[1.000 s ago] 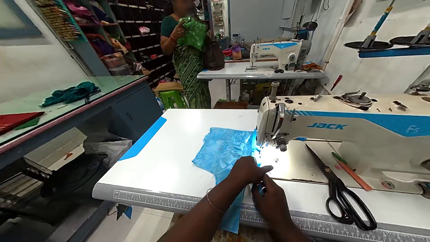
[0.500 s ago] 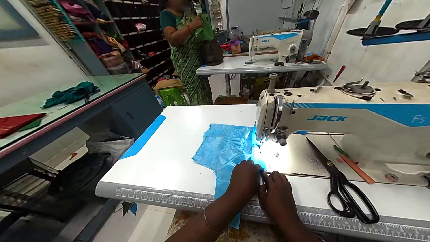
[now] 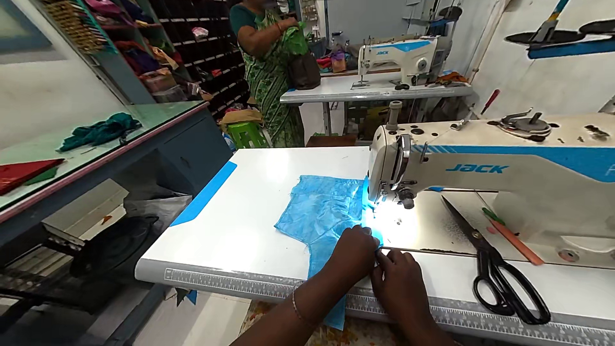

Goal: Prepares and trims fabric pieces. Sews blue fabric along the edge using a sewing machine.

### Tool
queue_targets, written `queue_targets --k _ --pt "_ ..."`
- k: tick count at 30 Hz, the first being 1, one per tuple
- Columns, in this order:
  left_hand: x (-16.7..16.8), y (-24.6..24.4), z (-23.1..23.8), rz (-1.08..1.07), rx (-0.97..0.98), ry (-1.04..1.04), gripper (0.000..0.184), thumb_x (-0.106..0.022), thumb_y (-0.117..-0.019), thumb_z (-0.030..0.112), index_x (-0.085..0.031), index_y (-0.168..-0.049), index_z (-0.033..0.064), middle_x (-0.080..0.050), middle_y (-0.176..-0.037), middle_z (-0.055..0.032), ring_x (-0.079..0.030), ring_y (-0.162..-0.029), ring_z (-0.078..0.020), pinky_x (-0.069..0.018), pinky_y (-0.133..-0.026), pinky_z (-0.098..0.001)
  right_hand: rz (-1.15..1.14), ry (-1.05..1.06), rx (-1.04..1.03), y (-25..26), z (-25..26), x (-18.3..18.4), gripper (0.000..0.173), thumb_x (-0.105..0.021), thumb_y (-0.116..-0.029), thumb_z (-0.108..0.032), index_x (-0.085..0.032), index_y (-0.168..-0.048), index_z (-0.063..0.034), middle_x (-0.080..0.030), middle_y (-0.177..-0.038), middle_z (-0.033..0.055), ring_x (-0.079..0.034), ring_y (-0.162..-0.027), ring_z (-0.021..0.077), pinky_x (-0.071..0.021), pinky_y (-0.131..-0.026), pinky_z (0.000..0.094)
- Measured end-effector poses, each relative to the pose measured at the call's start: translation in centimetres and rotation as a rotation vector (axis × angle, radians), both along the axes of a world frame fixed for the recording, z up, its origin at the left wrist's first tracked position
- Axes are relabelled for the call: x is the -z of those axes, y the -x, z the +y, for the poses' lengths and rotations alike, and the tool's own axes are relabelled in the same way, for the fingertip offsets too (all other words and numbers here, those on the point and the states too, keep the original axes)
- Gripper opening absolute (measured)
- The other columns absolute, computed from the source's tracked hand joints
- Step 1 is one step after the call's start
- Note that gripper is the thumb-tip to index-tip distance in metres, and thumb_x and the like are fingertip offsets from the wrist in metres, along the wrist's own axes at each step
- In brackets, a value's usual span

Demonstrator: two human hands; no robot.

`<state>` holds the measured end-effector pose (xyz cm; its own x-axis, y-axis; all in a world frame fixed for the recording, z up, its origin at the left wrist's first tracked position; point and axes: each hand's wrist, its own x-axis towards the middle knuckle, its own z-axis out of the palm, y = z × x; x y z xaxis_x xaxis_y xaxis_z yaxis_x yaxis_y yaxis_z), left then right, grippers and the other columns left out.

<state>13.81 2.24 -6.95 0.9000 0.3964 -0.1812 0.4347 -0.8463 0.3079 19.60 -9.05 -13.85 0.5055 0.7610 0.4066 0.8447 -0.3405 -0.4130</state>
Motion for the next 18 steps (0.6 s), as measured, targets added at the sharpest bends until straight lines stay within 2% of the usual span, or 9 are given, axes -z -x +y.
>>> queue_targets --k 5,8,9,14,18 --pt "0.6 0.1 0.2 -0.038 0.075 -0.078 0.024 -0.063 -0.0991 0.009 -0.075 -0.119 0.0042 -0.069 -0.116 -0.0137 -0.060 -0.116 -0.0302 -0.0460 -0.101 -0.0449 -0.005 0.005 0.007 0.0 0.0 0.0 0.023 -0.067 -0.0879 -0.008 -0.078 -0.106 0.0006 -0.068 -0.090 0.0206 -0.066 -0.088 0.0405 -0.0526 -0.076 0.0543" --pt "1.2 -0.1 0.4 -0.093 0.126 -0.115 0.021 -0.064 -0.0996 0.015 -0.076 -0.112 0.0033 -0.068 -0.121 -0.0114 -0.059 -0.119 -0.0289 -0.0454 -0.100 -0.0456 0.058 -0.075 0.038 -0.1 -0.2 0.2 0.024 -0.064 -0.0877 -0.006 -0.077 -0.106 0.0022 -0.068 -0.087 0.0196 -0.067 -0.086 0.0405 -0.0541 -0.077 0.0550" --pt "1.4 -0.2 0.5 -0.113 0.128 -0.125 0.021 -0.063 -0.0996 0.015 -0.076 -0.111 0.0030 -0.070 -0.119 -0.0114 -0.060 -0.120 -0.0286 -0.0456 -0.100 -0.0455 0.086 -0.101 0.054 -0.1 -0.3 0.2 0.024 -0.063 -0.0876 -0.005 -0.077 -0.106 0.0020 -0.068 -0.087 0.0189 -0.067 -0.086 0.0396 -0.0543 -0.078 0.0541" --pt "1.0 -1.0 1.3 -0.109 0.087 -0.126 0.023 -0.063 -0.0986 0.012 -0.076 -0.115 0.0030 -0.071 -0.118 -0.0116 -0.061 -0.119 -0.0294 -0.0453 -0.100 -0.0484 0.135 -0.148 0.101 -0.1 -0.5 -0.2 0.021 -0.062 -0.0860 -0.004 -0.076 -0.099 0.0030 -0.068 -0.086 0.0187 -0.067 -0.083 0.0375 -0.0544 -0.076 0.0517" --pt "0.9 -1.5 2.8 -0.143 0.090 -0.081 0.021 -0.065 -0.0972 0.012 -0.076 -0.113 0.0030 -0.071 -0.120 -0.0131 -0.061 -0.119 -0.0323 -0.0452 -0.099 -0.0524 0.133 -0.155 0.114 -0.1 -0.5 -0.1 0.018 -0.062 -0.0853 -0.003 -0.076 -0.096 0.0025 -0.067 -0.083 0.0175 -0.066 -0.082 0.0369 -0.0542 -0.075 0.0500"
